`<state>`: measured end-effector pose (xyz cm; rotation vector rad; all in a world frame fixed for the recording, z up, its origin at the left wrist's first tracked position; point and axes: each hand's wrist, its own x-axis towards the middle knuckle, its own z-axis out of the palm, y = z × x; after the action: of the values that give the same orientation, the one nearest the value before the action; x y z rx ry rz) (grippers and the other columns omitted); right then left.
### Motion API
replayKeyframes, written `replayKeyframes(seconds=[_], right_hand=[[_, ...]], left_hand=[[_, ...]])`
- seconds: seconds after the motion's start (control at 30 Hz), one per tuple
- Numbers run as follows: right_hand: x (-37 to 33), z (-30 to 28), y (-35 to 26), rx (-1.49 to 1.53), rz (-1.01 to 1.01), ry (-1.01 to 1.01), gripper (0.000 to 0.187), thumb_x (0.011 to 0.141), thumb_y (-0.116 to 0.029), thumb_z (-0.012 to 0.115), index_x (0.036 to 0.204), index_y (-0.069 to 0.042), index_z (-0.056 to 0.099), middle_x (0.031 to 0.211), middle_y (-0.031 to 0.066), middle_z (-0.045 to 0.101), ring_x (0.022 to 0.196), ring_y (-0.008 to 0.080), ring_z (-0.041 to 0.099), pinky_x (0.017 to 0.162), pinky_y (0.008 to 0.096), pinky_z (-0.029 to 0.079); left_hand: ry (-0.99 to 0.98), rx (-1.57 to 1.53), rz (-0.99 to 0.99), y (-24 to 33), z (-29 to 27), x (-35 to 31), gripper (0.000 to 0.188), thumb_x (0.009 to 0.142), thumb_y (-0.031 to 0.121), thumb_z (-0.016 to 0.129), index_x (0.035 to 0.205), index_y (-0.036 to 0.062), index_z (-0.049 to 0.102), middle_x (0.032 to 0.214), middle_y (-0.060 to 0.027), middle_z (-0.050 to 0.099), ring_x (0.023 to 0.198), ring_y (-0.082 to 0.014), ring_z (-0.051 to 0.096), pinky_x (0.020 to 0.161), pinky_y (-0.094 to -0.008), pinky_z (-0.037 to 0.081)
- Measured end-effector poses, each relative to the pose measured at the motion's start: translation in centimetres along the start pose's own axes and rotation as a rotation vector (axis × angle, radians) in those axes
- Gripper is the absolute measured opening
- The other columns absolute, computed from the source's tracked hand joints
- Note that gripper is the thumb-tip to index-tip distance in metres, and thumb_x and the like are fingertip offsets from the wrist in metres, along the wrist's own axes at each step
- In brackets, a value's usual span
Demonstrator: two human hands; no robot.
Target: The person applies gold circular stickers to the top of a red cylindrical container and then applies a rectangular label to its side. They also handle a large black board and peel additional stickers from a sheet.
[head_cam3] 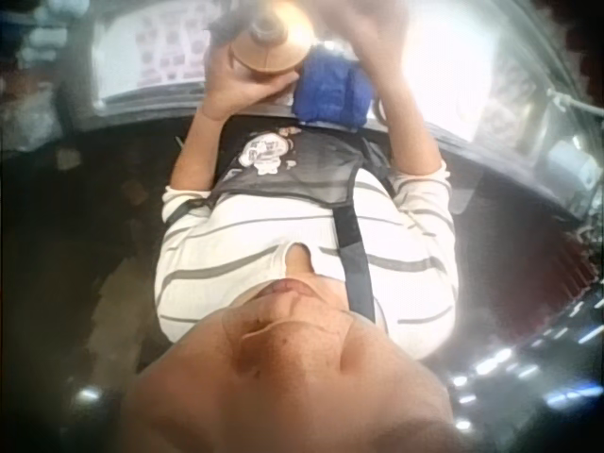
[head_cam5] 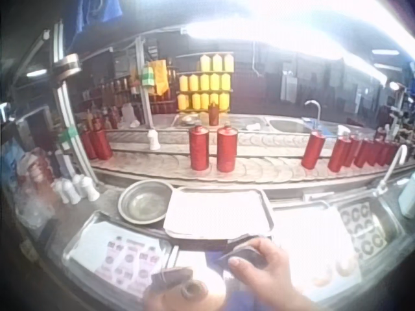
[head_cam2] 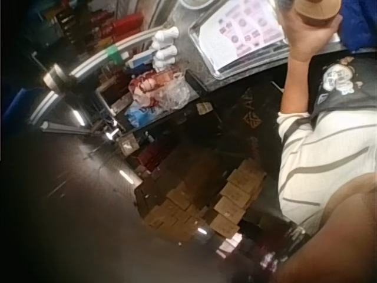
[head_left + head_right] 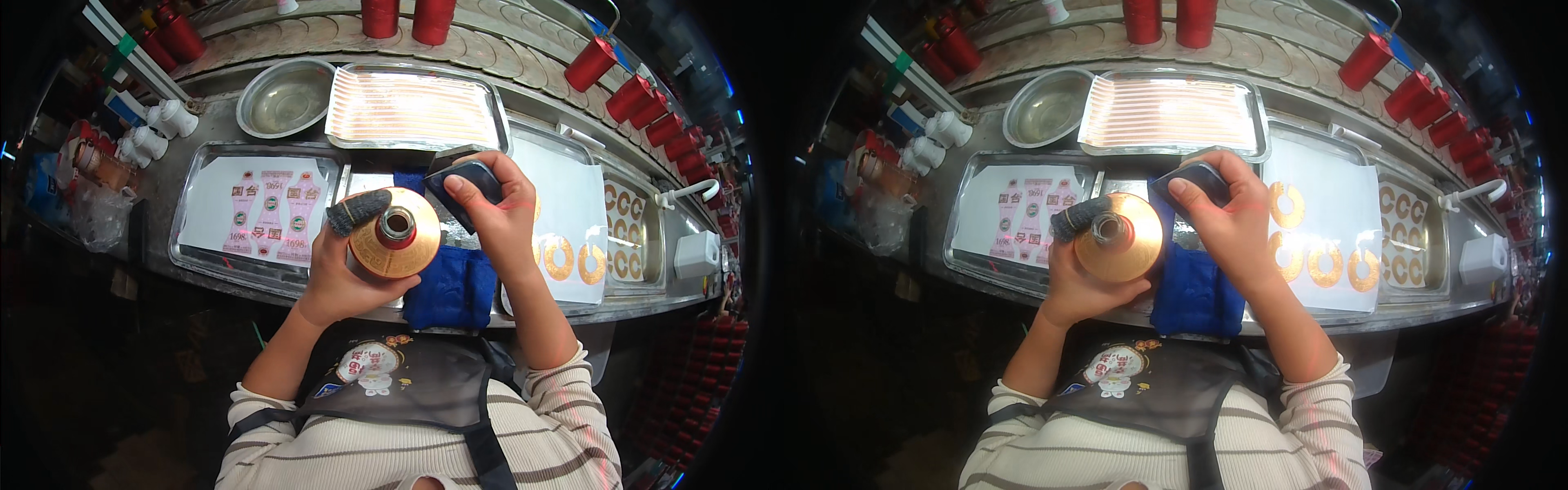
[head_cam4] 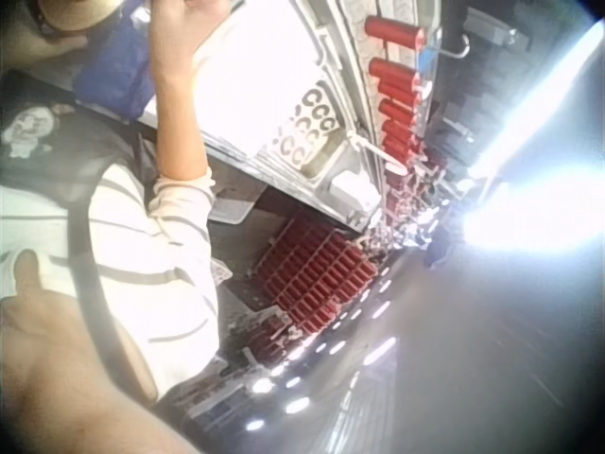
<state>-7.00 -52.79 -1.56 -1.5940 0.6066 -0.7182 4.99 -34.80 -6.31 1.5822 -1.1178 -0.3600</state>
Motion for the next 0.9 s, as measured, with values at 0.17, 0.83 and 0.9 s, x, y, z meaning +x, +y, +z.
replayKeyframes(seconds=[0.17, 0.83, 0.9], right_hand=[[-2.9, -0.7, -3.3, -0.068, -0.006, -0.038, 0.024, 0.081, -0.014, 0.077, 0.095, -0.001, 0.063, 0.086, 0.0009, 0.062, 0.077, 0.0073, 0.057, 0.071, 0.02, 0.046], [3.1, 2.4, -1.7, -0.13, -0.081, -0.374, 0.023, 0.081, -0.014, 0.079, 0.095, -0.002, 0.065, 0.084, 0.0011, 0.065, 0.079, 0.0071, 0.059, 0.072, 0.0229, 0.048], [5.0, 2.8, -1.5, -0.179, 0.066, -0.378, 0.025, 0.08, -0.015, 0.081, 0.094, -0.003, 0.065, 0.082, -0.0005, 0.065, 0.077, 0.006, 0.059, 0.071, 0.0217, 0.048]], left_hand=[[-0.034, -0.232, -0.082, 0.5, -1.1, -0.8, 0.105, 0.055, 0.026, 0.097, 0.143, 0.0077, 0.04, 0.14, -0.0171, 0.047, 0.124, -0.0309, 0.054, 0.105, -0.0387, 0.045], [-0.038, -0.195, -0.147, 0.0, -0.3, -1.6, 0.114, 0.059, 0.027, 0.096, 0.146, 0.003, 0.028, 0.14, -0.0169, 0.046, 0.13, -0.0285, 0.049, 0.109, -0.0395, 0.039], [-0.032, -0.178, -0.132, -0.6, -0.2, -1.8, 0.114, 0.059, 0.024, 0.096, 0.146, 0.003, 0.025, 0.14, -0.0168, 0.047, 0.129, -0.0278, 0.049, 0.11, -0.0397, 0.039]])
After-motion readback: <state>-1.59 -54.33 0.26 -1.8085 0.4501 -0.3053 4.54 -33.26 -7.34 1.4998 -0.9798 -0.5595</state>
